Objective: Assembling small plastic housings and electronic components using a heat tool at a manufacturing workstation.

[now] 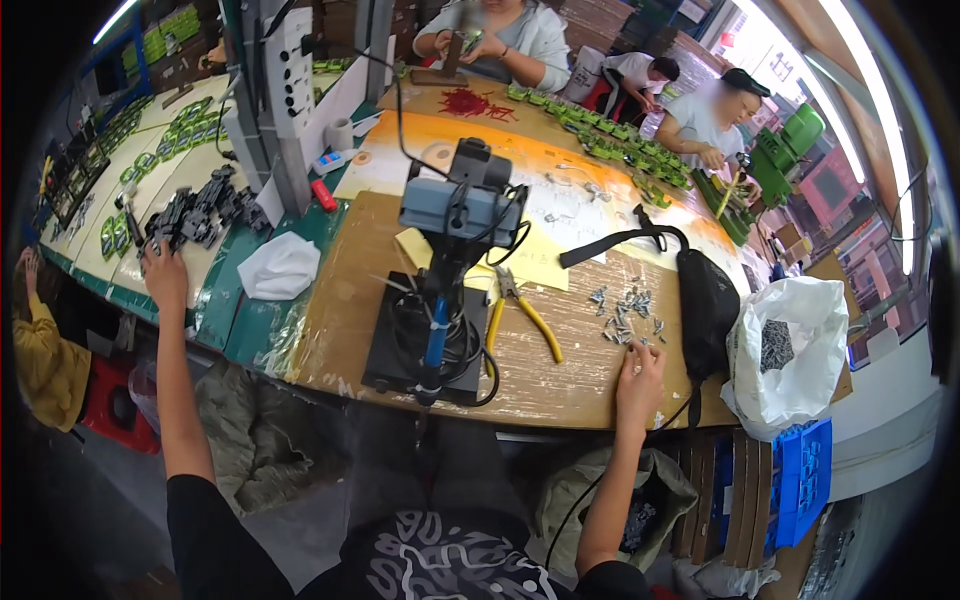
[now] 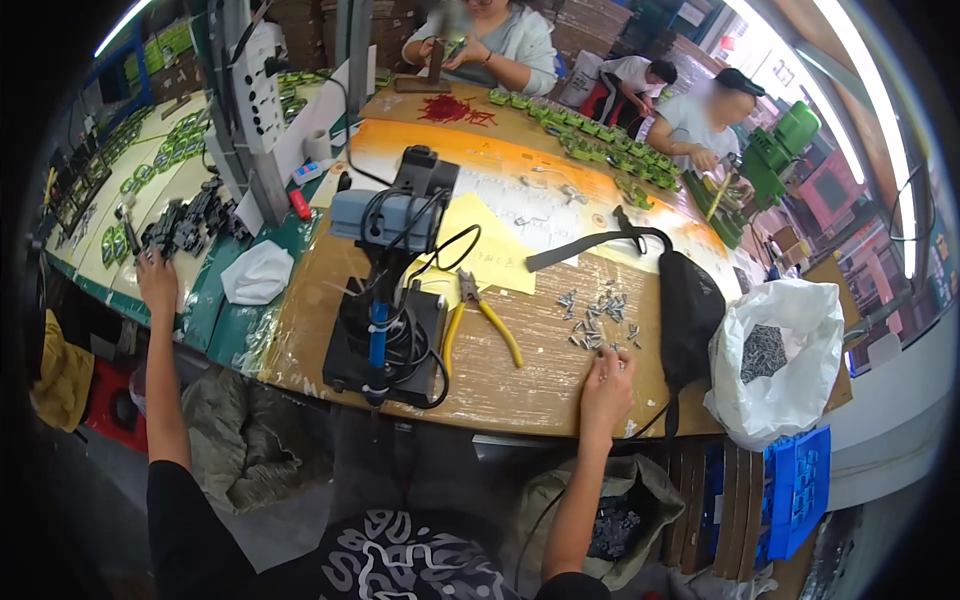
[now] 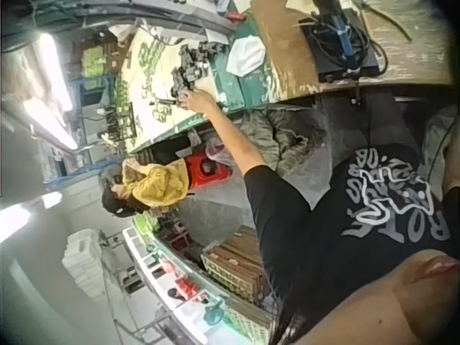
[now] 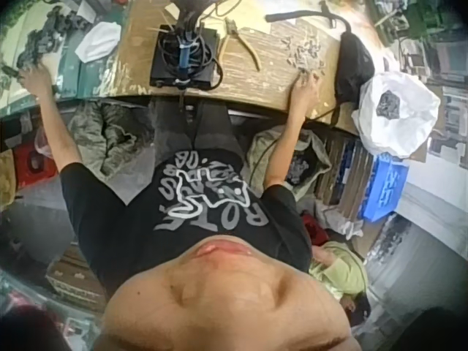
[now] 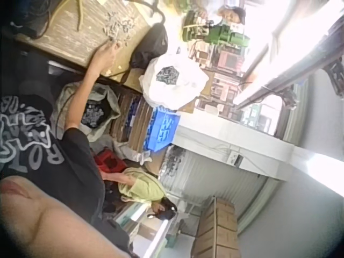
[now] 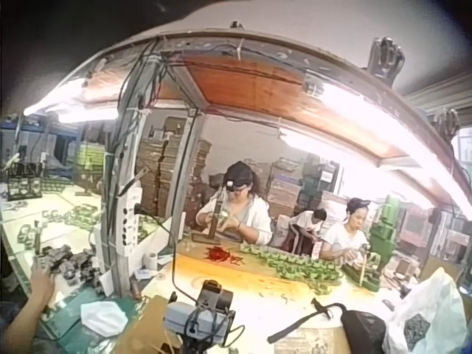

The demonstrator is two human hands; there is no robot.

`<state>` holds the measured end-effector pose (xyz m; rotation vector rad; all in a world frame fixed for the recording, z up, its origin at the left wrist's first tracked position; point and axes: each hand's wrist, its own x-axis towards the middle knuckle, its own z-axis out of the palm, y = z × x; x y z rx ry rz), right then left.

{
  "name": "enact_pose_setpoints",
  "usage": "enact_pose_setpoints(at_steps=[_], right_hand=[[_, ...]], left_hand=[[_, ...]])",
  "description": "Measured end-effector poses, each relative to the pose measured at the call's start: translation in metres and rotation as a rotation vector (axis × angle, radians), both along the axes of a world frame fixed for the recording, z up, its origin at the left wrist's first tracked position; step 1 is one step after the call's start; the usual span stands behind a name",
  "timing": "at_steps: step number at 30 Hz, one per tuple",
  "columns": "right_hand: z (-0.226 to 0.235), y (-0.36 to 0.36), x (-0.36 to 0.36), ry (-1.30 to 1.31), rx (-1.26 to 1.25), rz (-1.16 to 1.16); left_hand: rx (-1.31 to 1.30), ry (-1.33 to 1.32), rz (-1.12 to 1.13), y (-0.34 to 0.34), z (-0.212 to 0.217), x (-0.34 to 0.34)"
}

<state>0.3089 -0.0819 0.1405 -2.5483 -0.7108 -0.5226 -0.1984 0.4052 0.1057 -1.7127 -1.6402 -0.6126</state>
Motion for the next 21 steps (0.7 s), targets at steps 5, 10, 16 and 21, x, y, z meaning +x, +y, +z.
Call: enact_pose_setpoints(at_steps=[5,10,16,21], right_hand=[[-0.001,-0.006,0.003,-0.022,0.064,0.050],[-0.009,-0.008,0.010,-0.071,0.108,0.196],[-0.006,-0.009,0.009,-0.048,0.121,0.164],[-0.015,-0.010,0.013,-0.033,0.110,0.219]], left_hand=[[-0.031,0.056,-0.092,0.003,0.008,0.007],[-0.331,-0.231,-0.195,0.005,0.008,0.013],[-0.054,-0.168,-0.297,0.009,0.002,0.010],[-0.014,-0.237,-0.167,-0.006,0.013,0.010]])
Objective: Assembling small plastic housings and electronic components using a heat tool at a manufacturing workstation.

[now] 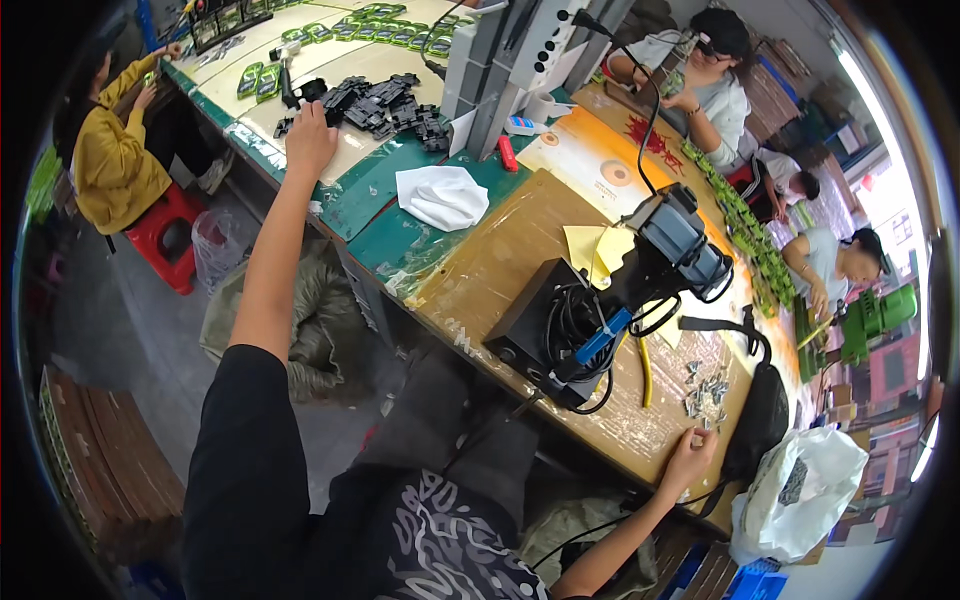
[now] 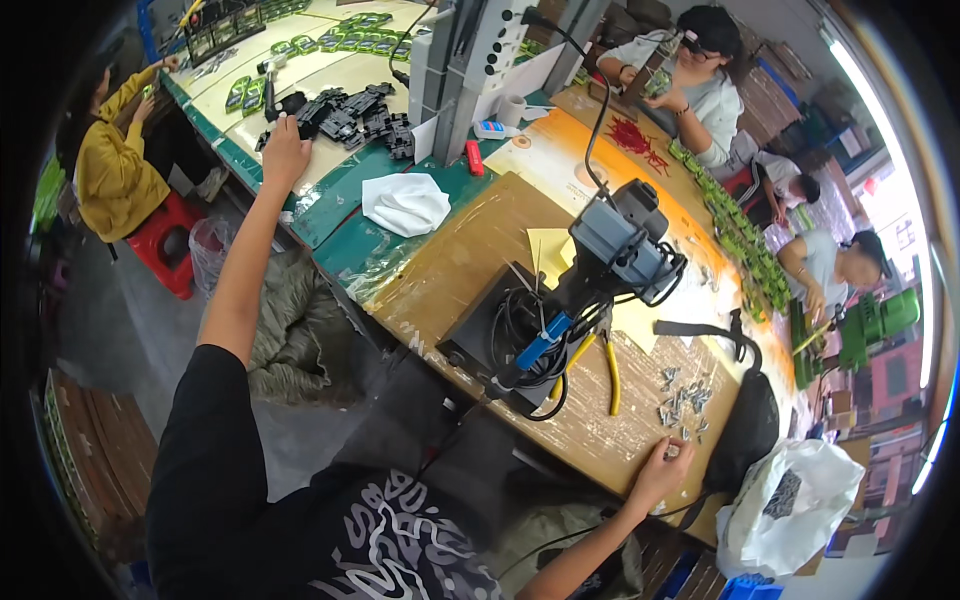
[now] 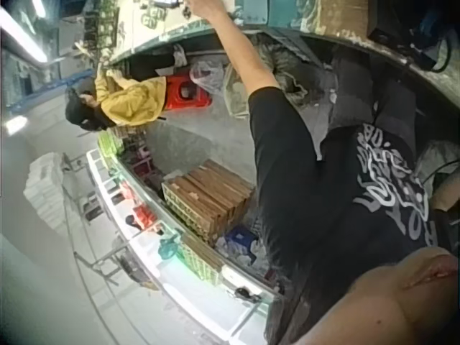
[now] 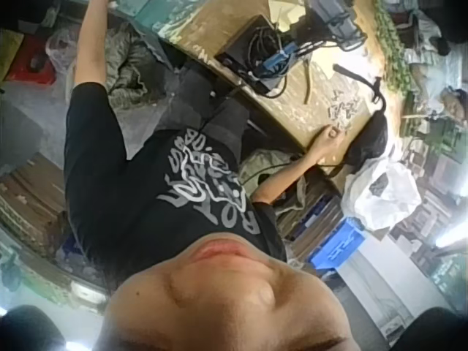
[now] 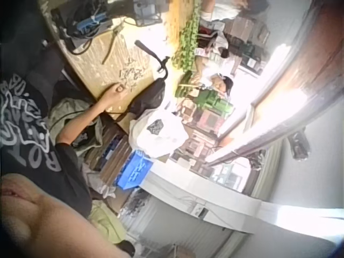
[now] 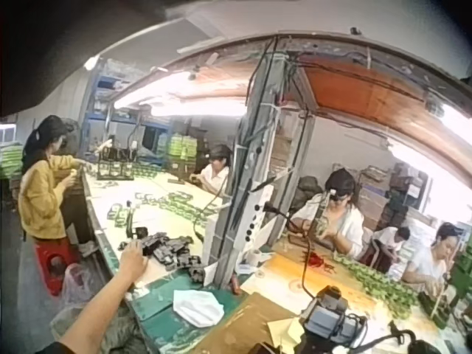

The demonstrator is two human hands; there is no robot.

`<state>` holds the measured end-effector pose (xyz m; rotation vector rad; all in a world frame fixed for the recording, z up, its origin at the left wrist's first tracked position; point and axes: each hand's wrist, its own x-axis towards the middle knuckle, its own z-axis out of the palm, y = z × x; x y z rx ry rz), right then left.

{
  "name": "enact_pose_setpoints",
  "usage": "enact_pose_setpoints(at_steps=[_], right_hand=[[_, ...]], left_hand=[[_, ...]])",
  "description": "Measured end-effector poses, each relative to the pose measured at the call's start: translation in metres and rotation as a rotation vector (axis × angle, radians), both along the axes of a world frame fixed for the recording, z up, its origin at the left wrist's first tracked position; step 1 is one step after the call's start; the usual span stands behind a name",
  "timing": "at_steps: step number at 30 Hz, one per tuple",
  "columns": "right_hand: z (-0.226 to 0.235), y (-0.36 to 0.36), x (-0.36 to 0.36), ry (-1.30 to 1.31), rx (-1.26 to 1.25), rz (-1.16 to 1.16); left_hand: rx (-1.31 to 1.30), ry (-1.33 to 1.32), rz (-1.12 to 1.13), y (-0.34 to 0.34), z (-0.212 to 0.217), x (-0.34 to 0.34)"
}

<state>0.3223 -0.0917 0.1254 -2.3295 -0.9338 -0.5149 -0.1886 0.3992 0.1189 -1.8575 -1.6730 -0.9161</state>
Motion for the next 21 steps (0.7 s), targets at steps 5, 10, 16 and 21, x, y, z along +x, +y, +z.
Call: enact_pose_setpoints(at_steps=[5,10,16,21], right_hand=[[0.007,0.002,-0.011,0.170,0.030,-0.081],[0.008,0.001,0.001,-0.069,-0.005,0.088],[0.036,0.016,-0.001,-0.055,-0.419,0.053],[0.025,0.011,0.028,-0.065,-0.451,0.178]], left_hand=[[-0.035,-0.010,0.145,-0.007,0.000,-0.001],[0.018,0.041,0.142,-0.007,0.000,0.004],[0.004,-0.065,0.073,-0.016,0.001,-0.005],[0.044,-0.316,-0.057,-0.033,0.006,0.003]])
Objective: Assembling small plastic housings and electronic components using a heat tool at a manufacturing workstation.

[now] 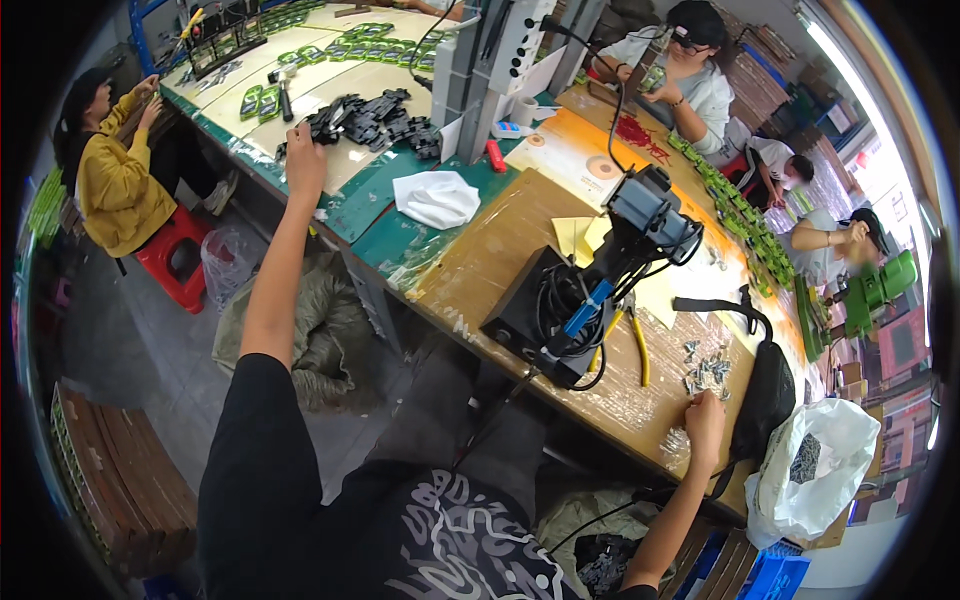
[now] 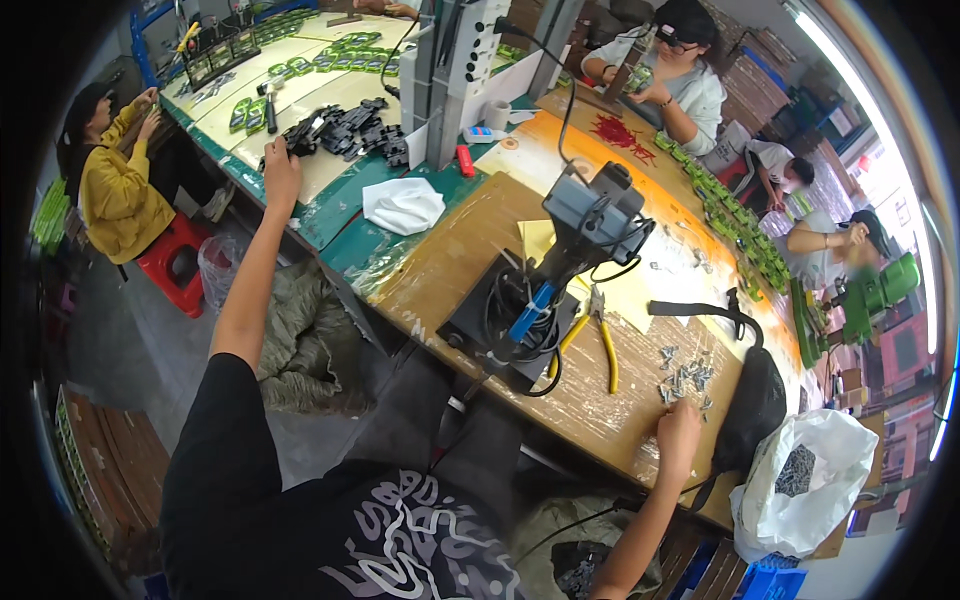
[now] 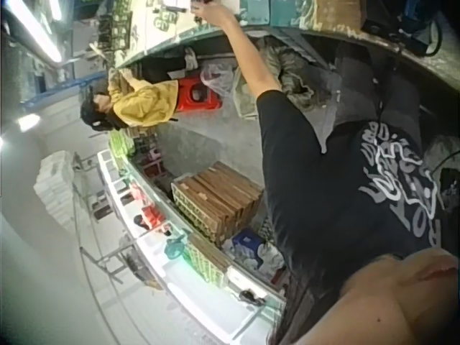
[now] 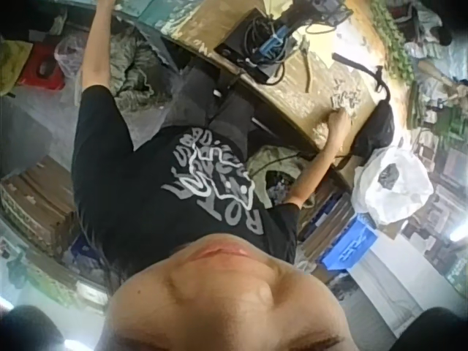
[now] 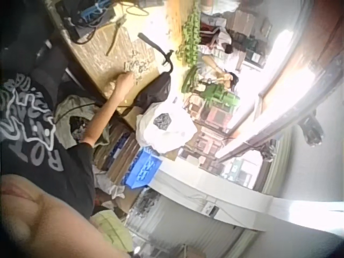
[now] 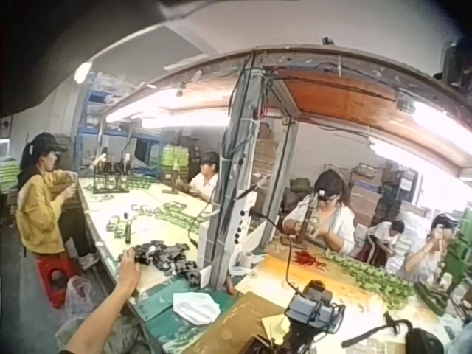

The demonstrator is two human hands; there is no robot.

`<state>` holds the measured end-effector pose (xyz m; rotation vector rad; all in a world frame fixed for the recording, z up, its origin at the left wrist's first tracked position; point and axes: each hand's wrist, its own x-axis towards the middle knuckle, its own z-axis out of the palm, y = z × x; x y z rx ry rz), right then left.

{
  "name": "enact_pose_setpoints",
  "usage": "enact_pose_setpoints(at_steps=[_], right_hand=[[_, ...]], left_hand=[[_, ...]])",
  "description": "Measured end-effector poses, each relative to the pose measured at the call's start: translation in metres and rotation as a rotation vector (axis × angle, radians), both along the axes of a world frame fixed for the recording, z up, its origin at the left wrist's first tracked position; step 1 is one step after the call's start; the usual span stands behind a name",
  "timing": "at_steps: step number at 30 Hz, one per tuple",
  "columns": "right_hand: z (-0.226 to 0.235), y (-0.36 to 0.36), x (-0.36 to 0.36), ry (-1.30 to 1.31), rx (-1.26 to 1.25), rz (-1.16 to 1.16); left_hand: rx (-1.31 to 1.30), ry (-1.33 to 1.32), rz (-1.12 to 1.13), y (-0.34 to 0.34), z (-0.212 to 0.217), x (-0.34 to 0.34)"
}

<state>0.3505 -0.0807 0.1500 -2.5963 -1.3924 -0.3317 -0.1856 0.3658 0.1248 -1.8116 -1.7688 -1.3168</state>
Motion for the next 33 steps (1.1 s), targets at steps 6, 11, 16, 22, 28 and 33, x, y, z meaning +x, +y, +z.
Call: enact_pose_setpoints(at_steps=[6,11,16,22,28,33], right_hand=[[0.000,-0.012,0.008,0.270,0.143,0.054],[0.000,-0.021,-0.003,0.259,0.207,0.085],[-0.004,-0.026,-0.015,0.272,0.257,0.084],[-0.008,-0.032,-0.018,0.398,0.452,0.087],[-0.026,-0.038,-0.009,0.471,0.620,-0.027],[-0.025,-0.031,-0.019,0.699,0.810,-0.097]], left_hand=[[0.085,-0.184,-0.225,-0.008,0.004,-0.009],[-0.013,-0.071,-0.368,-0.016,-0.006,-0.010],[0.068,-0.045,-0.462,-0.015,0.004,-0.017],[-0.170,-0.353,-0.397,-0.010,0.012,-0.025],[-0.408,-1.526,-0.853,-0.011,0.002,-0.027],[-0.538,-1.955,-1.030,-0.059,-0.006,-0.022]])
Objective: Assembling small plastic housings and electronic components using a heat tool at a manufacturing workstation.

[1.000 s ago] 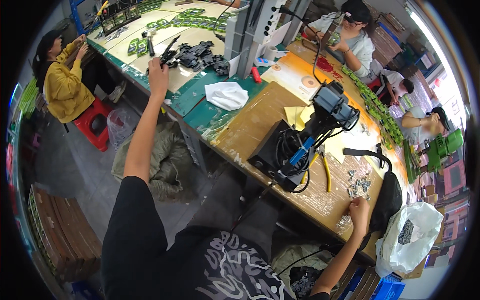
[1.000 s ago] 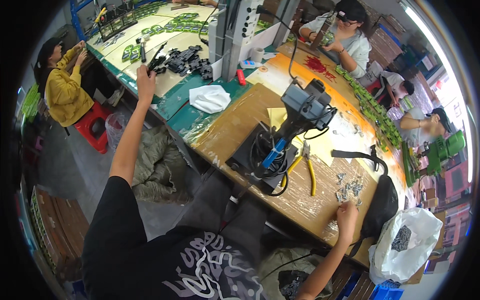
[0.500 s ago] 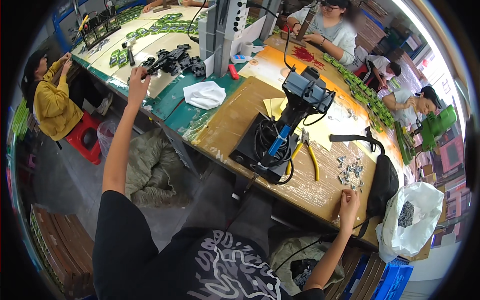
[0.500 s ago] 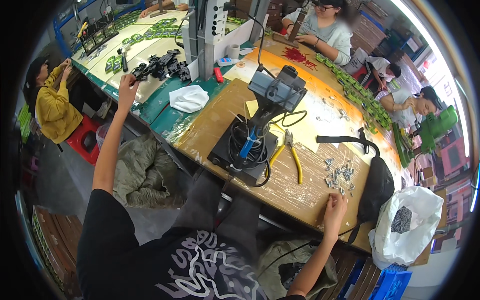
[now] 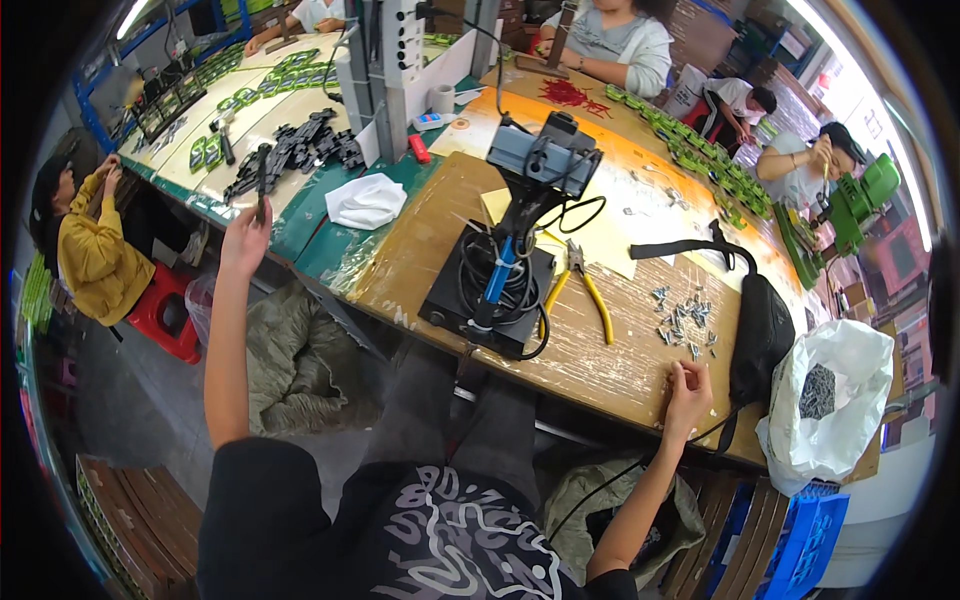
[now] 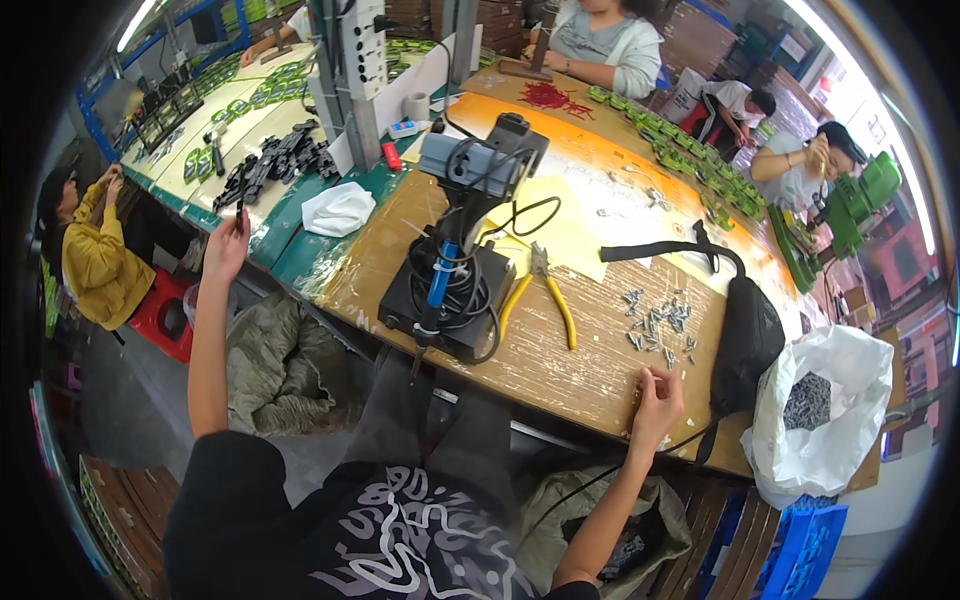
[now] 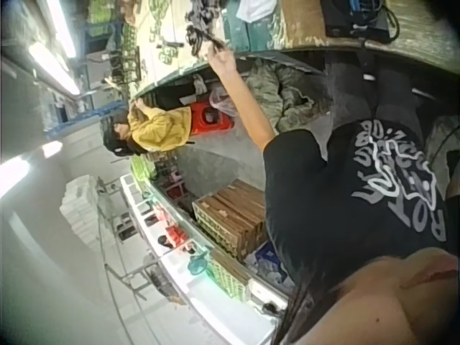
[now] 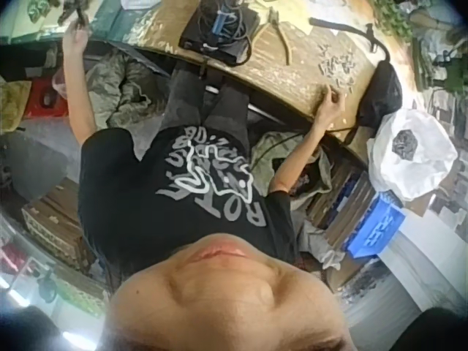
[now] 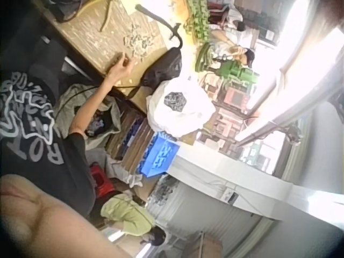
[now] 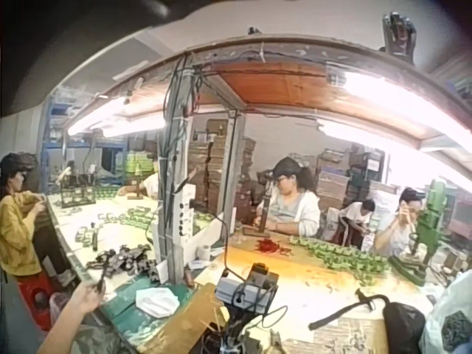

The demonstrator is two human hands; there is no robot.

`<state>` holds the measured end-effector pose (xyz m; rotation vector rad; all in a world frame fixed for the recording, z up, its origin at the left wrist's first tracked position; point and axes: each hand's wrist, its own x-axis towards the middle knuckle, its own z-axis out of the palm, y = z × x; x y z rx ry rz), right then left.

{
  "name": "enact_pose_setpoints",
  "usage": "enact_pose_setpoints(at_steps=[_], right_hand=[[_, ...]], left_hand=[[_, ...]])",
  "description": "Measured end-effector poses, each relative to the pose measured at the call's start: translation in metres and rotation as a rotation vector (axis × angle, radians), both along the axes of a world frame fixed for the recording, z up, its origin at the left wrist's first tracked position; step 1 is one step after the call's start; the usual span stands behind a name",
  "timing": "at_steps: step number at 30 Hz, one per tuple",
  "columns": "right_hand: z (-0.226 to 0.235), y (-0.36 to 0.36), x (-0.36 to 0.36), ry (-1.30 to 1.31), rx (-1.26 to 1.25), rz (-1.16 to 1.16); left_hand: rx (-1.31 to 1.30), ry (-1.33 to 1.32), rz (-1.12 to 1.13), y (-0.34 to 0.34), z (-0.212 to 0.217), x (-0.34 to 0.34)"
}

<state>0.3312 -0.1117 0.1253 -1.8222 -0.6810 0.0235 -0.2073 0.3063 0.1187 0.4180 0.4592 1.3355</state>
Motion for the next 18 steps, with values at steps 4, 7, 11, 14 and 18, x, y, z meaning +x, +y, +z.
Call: enact_pose_setpoints(at_steps=[4,7,11,14,18], right_hand=[[0.002,-0.005,-0.003,-0.004,0.229,0.029],[0.013,-0.006,-0.026,-0.029,0.370,0.013],[0.031,-0.004,-0.084,-0.003,0.453,0.153],[0.039,0.005,-0.123,0.085,0.558,0.340],[0.054,0.010,-0.138,0.359,0.785,0.560]], left_hand=[[0.207,0.306,-0.095,-0.094,0.043,0.040],[0.361,0.334,-0.211,-0.162,0.080,0.071],[0.418,0.240,-0.413,-0.249,0.080,0.114],[0.360,0.063,-0.560,-0.299,0.072,0.155],[0.125,-0.300,-1.007,-0.338,0.069,0.200]])
